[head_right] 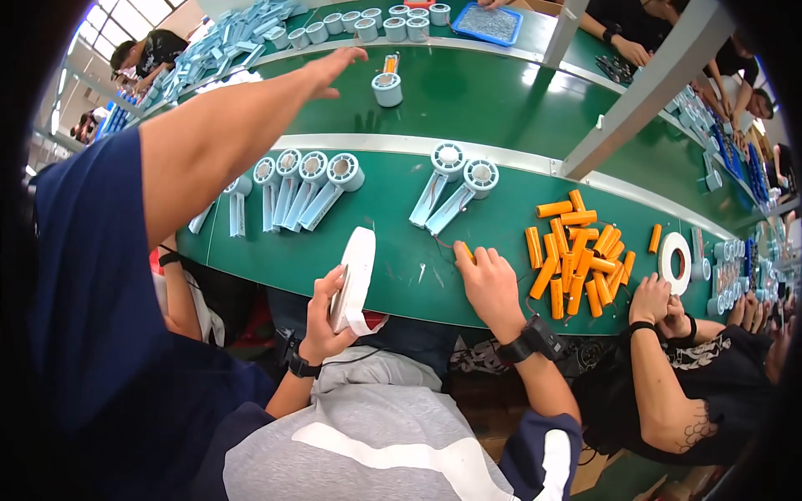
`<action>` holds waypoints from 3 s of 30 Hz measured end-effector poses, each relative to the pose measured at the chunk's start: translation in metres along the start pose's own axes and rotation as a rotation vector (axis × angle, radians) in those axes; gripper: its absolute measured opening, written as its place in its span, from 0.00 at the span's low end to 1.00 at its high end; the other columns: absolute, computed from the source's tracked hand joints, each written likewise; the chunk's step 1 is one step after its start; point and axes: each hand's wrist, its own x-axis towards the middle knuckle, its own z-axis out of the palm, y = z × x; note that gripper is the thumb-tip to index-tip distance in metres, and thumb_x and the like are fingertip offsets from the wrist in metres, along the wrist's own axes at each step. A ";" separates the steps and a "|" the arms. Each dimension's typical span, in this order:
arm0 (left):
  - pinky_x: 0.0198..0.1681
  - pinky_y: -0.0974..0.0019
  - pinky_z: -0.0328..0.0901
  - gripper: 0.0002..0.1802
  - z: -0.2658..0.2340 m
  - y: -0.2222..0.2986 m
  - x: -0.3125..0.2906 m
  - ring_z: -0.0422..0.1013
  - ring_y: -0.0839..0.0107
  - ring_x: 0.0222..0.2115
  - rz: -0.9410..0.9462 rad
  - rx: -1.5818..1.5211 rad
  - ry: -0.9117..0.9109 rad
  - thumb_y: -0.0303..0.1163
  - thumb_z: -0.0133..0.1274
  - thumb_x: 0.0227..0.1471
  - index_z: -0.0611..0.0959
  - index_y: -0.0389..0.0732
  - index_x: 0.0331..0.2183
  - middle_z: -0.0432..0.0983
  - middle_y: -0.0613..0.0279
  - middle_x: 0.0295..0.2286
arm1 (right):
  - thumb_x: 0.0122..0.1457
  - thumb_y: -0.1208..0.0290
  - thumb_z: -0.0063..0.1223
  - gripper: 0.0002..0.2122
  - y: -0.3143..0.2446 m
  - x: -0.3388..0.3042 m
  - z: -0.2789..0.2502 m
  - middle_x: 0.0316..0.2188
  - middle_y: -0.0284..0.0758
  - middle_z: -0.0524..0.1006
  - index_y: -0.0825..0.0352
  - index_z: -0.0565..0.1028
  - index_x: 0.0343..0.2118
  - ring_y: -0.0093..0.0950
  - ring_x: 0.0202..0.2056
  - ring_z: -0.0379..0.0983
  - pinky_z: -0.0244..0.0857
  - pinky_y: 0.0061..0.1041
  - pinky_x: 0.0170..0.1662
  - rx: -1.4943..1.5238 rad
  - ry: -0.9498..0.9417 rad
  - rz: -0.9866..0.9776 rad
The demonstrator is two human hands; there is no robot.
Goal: The person applies adhesive tape to batteries, places them into fan housings, and sets the units on the table. After emptying a box of batteries onto the workspace, they continue taping and fitting batteries into the housings.
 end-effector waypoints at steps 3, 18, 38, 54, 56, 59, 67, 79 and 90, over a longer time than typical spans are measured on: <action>0.50 0.58 0.63 0.48 -0.004 0.003 -0.004 0.65 0.56 0.43 0.047 0.122 0.050 0.36 0.65 0.35 0.67 0.34 0.59 0.70 0.48 0.52 | 0.54 0.67 0.59 0.13 0.003 0.011 -0.003 0.26 0.34 0.72 0.65 0.73 0.40 0.30 0.31 0.72 0.66 0.30 0.30 -0.068 -0.055 -0.087; 0.47 0.58 0.56 0.48 -0.048 -0.002 -0.018 0.68 0.56 0.39 0.286 0.383 0.114 0.45 0.66 0.37 0.70 0.31 0.57 0.74 0.49 0.42 | 0.61 0.71 0.53 0.09 0.002 0.017 -0.016 0.20 0.34 0.74 0.67 0.71 0.41 0.26 0.22 0.72 0.63 0.27 0.23 0.050 -0.289 -0.011; 0.49 0.55 0.54 0.58 -0.081 -0.027 0.010 0.66 0.54 0.45 0.231 0.605 0.230 0.39 0.69 0.34 0.59 0.24 0.61 0.69 0.47 0.44 | 0.60 0.71 0.52 0.15 -0.174 0.050 -0.012 0.25 0.31 0.73 0.71 0.69 0.48 0.17 0.21 0.67 0.58 0.15 0.25 1.630 -0.565 0.607; 0.52 0.58 0.52 0.65 -0.118 -0.027 0.008 0.71 0.62 0.40 0.055 0.430 0.556 0.44 0.74 0.26 0.59 0.26 0.62 0.77 0.55 0.39 | 0.65 0.74 0.46 0.10 -0.133 0.009 -0.006 0.27 0.27 0.73 0.69 0.69 0.48 0.13 0.25 0.66 0.58 0.14 0.27 1.360 0.194 0.698; 0.52 0.58 0.54 0.66 -0.108 -0.019 0.004 0.71 0.62 0.39 0.097 0.495 0.469 0.44 0.75 0.24 0.60 0.26 0.62 0.77 0.56 0.38 | 0.64 0.76 0.47 0.10 -0.141 0.032 -0.032 0.26 0.26 0.73 0.69 0.70 0.47 0.13 0.25 0.66 0.57 0.13 0.27 1.280 0.162 0.531; 0.46 0.58 0.51 0.60 -0.095 -0.005 0.001 0.72 0.65 0.38 0.257 0.545 0.245 0.39 0.70 0.24 0.64 0.27 0.60 0.77 0.55 0.37 | 0.64 0.76 0.49 0.10 -0.154 0.070 -0.064 0.26 0.27 0.73 0.70 0.70 0.47 0.12 0.24 0.64 0.54 0.13 0.26 1.113 -0.003 0.217; 0.37 0.62 0.53 0.53 -0.071 0.026 0.010 0.71 0.67 0.31 0.317 0.512 0.289 0.37 0.69 0.27 0.69 0.25 0.56 0.73 0.61 0.28 | 0.63 0.75 0.51 0.09 -0.171 0.084 -0.063 0.25 0.29 0.76 0.72 0.70 0.44 0.11 0.24 0.67 0.57 0.12 0.26 0.916 -0.017 0.052; 0.29 0.61 0.55 0.42 -0.015 0.030 0.006 0.68 0.66 0.24 0.117 0.644 0.443 0.35 0.63 0.35 0.73 0.23 0.53 0.72 0.60 0.23 | 0.63 0.70 0.54 0.10 -0.151 0.073 0.014 0.23 0.28 0.74 0.73 0.71 0.39 0.15 0.25 0.68 0.63 0.17 0.28 0.806 0.710 0.441; 0.40 0.59 0.61 0.40 0.076 0.004 0.043 0.67 0.58 0.40 0.309 0.663 -0.178 0.41 0.66 0.35 0.76 0.25 0.48 0.71 0.49 0.39 | 0.67 0.61 0.51 0.12 -0.004 0.047 -0.098 0.26 0.27 0.73 0.67 0.72 0.38 0.13 0.22 0.66 0.59 0.14 0.23 0.581 1.037 0.565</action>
